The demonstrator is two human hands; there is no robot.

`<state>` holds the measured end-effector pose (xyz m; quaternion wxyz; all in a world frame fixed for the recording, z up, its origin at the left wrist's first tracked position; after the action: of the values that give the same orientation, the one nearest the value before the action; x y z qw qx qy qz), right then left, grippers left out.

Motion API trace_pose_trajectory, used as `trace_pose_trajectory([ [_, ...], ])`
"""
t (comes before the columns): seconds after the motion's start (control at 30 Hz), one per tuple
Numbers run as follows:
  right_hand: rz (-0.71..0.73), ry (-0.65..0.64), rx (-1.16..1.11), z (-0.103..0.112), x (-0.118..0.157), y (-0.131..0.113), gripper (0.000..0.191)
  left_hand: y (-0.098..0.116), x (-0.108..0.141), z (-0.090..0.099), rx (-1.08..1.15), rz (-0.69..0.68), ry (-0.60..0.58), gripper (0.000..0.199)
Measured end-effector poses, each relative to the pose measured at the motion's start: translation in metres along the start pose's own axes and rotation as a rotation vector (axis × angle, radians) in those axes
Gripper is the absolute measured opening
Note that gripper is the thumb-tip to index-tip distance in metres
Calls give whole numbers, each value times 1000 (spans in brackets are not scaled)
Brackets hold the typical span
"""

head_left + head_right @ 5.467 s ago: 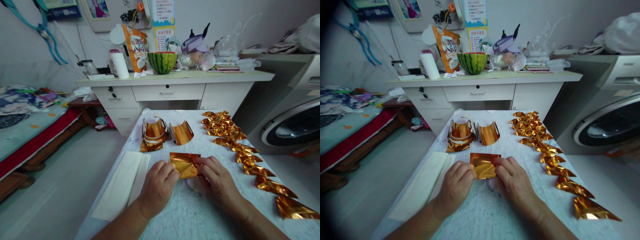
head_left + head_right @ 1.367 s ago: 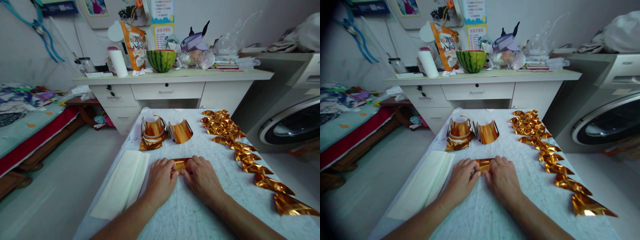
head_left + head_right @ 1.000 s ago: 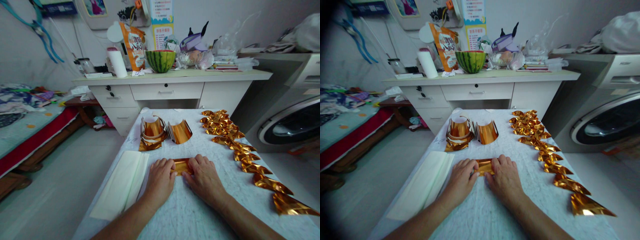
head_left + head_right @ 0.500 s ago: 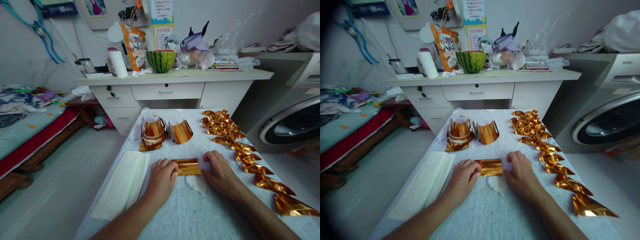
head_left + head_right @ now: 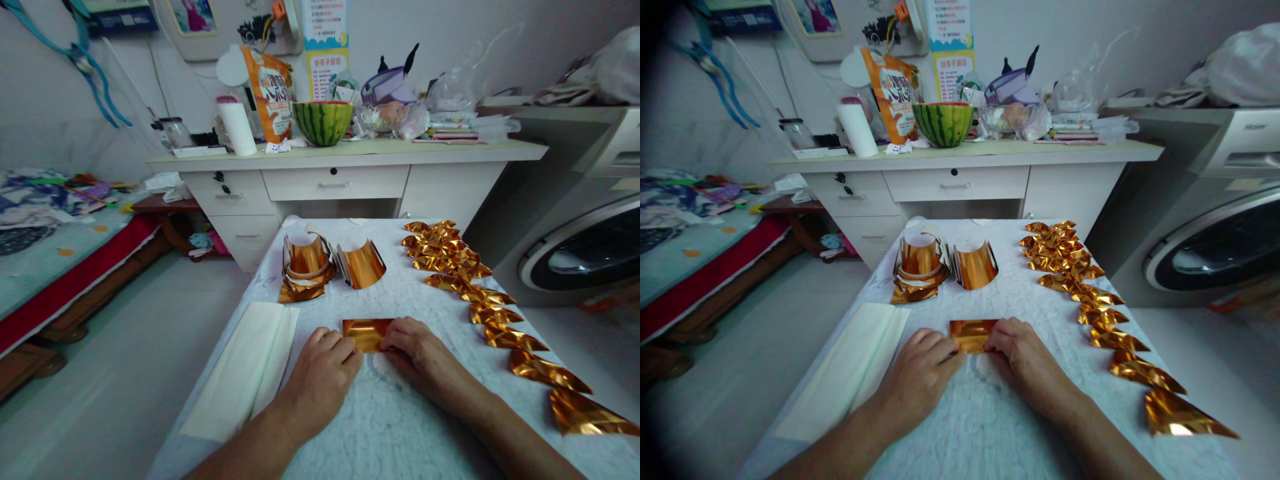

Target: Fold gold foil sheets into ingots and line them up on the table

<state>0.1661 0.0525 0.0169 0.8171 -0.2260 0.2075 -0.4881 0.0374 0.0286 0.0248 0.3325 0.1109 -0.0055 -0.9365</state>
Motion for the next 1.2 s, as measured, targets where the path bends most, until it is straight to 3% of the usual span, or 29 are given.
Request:
trace_pose_trajectory([
  [0.1,-1,0,-34,1,-1,5,15,0,3,0,-48,9,23,3],
  [0.3,6,-10,-46,4,0,6,18,-5,6,-1,-73,70,70,13],
  [0.57,-12,-28,90,3,-1,-2,19,-11,4,10,73,207,132,9],
  [0.67,-21,-21,101,6,-1,-6,19,-19,1,12,242,277,230,31],
  [0.73,-33,-16,80,7,-1,-7,17,-30,3,13,277,359,342,58],
  [0.8,-58,-1,42,9,-1,-5,16,-39,4,10,301,423,379,70],
  [0.93,-162,119,-32,14,0,11,17,-47,3,3,362,475,339,52],
  [1.07,-185,328,-9,29,5,22,53,-47,1,1,400,478,275,38],
  [1.13,-172,319,10,29,5,22,62,-45,0,2,414,467,265,34],
  [1.2,-174,254,13,26,3,22,51,-44,0,2,430,453,262,28],
])
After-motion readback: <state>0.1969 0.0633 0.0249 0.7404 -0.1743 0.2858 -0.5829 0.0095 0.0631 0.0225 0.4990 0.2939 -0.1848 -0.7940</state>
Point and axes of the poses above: each hand's wrist, its own x-axis away from the middle knuckle, its own z-axis out of the back of the hand, y = z × x, the point moved 8 cm from there along -x, towards the middle knuckle, and after that the axes turned 6 degrees about -z, right-handed, at the moved point
